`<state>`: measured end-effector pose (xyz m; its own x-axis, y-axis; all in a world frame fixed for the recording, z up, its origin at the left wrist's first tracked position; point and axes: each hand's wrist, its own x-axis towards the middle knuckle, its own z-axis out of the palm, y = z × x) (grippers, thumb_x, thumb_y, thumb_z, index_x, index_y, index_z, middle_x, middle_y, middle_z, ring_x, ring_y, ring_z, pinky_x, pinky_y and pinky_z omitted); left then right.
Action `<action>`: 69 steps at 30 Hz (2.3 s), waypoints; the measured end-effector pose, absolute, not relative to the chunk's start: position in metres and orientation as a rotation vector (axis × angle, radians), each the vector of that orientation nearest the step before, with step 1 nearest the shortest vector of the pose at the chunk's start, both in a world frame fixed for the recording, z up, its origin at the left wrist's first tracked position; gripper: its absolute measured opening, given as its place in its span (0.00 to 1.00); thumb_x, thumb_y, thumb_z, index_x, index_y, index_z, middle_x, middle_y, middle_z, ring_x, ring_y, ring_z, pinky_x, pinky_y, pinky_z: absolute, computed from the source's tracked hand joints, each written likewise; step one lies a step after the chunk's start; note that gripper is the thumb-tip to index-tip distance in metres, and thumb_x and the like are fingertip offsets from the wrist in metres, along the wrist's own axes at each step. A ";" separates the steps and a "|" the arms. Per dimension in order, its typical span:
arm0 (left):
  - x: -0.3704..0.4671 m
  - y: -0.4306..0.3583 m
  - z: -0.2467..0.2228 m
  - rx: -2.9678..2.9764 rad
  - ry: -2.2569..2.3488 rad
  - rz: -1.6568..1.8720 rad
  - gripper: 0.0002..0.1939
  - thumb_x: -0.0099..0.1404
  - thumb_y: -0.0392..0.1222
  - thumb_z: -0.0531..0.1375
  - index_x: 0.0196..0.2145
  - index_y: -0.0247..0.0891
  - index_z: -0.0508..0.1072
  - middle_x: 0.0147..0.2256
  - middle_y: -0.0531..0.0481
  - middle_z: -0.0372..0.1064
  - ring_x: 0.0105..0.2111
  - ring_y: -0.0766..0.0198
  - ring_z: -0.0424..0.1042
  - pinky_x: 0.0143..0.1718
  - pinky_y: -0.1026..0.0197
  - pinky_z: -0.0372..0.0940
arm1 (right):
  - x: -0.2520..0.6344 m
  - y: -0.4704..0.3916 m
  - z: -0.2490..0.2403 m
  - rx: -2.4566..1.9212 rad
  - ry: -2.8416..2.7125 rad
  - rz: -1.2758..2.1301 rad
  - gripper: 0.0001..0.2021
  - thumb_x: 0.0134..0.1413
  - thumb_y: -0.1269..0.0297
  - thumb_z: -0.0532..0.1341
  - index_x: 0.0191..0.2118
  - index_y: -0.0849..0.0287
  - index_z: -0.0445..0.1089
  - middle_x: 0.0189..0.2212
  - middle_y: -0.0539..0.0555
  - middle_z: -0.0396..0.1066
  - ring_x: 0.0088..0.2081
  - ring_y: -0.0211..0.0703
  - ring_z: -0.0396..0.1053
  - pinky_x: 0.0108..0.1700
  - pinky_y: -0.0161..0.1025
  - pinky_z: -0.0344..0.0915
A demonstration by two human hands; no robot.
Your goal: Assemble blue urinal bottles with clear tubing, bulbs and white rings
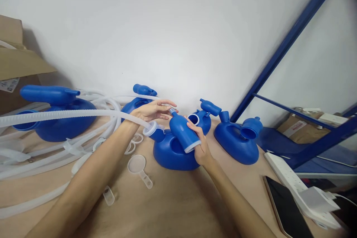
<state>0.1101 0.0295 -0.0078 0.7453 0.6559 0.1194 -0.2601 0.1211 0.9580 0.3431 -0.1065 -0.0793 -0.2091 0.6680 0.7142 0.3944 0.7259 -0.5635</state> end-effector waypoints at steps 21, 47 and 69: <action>0.109 0.017 0.018 1.693 0.671 0.659 0.23 0.58 0.53 0.73 0.43 0.32 0.79 0.30 0.45 0.79 0.26 0.64 0.77 0.31 0.64 0.72 | 0.342 -0.107 -0.079 -0.814 -1.847 0.230 0.22 0.71 0.63 0.51 0.67 0.46 0.62 0.70 0.52 0.60 0.70 0.54 0.58 0.69 0.57 0.60; 0.090 0.027 0.013 2.616 0.537 0.910 0.15 0.68 0.46 0.64 0.51 0.43 0.80 0.58 0.43 0.73 0.63 0.51 0.65 0.65 0.49 0.56 | 0.340 -0.109 -0.079 -0.808 -1.858 0.254 0.22 0.72 0.62 0.50 0.67 0.46 0.60 0.72 0.54 0.57 0.72 0.55 0.55 0.71 0.60 0.57; 0.098 0.027 0.011 2.059 0.409 0.623 0.22 0.65 0.60 0.66 0.42 0.37 0.83 0.41 0.43 0.80 0.44 0.55 0.75 0.49 0.58 0.65 | 0.339 -0.103 -0.080 -0.783 -1.794 0.328 0.20 0.71 0.60 0.50 0.63 0.46 0.67 0.67 0.51 0.65 0.69 0.55 0.60 0.70 0.61 0.59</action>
